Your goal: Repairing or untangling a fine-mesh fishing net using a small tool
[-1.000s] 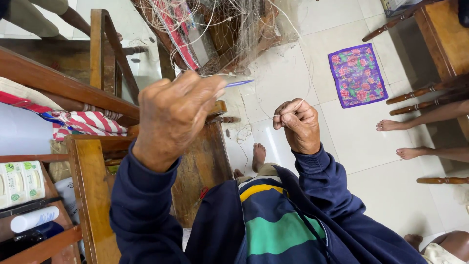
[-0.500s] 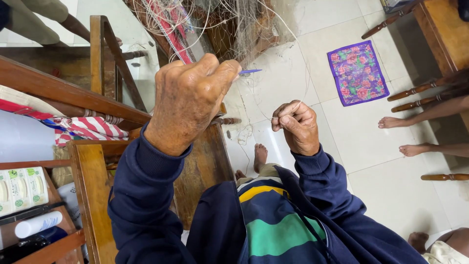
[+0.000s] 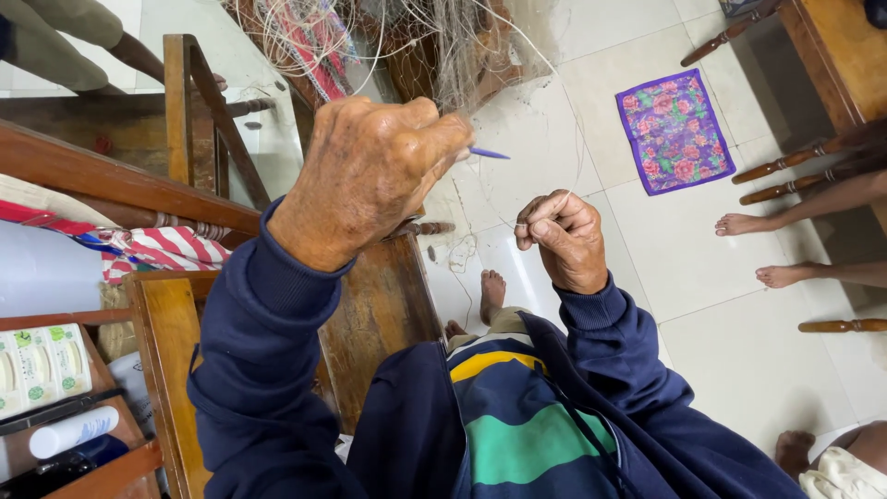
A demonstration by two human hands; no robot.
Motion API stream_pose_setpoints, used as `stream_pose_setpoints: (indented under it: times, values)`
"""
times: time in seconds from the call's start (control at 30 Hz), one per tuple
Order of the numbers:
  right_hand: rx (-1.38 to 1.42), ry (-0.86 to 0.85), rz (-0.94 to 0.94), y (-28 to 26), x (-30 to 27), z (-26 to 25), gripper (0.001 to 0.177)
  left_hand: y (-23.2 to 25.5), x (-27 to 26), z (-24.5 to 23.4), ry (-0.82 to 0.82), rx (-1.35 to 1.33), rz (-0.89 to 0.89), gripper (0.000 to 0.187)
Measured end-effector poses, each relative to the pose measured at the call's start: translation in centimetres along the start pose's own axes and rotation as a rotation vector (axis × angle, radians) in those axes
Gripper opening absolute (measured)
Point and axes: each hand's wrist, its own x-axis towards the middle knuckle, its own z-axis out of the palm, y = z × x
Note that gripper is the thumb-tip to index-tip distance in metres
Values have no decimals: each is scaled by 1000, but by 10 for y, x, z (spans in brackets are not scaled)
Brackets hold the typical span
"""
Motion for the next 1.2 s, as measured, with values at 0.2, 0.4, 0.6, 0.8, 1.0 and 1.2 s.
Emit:
stream_pose_setpoints:
  times: [0.2, 0.4, 0.6, 0.8, 1.0, 1.2]
  values:
    - [-8, 19, 0, -2, 1, -2, 14, 6, 3, -5, -33, -92, 71, 21]
    - [15, -18, 22, -10, 7, 4, 14, 14, 6, -6, -48, -117, 82, 34]
    - [1, -59, 13, -20, 15, 8, 19, 14, 10, -10, -194, -226, 59, 28]
    - [-35, -106, -6, -30, 25, 15, 24, 14, 13, -7, -225, -260, 66, 28]
    - [-44, -157, -3, -34, 31, 20, 24, 15, 13, -5, -198, -230, 107, 25]
    - [-71, -132, -29, -31, 36, 24, 26, 17, 14, 6, -285, -179, 122, 20]
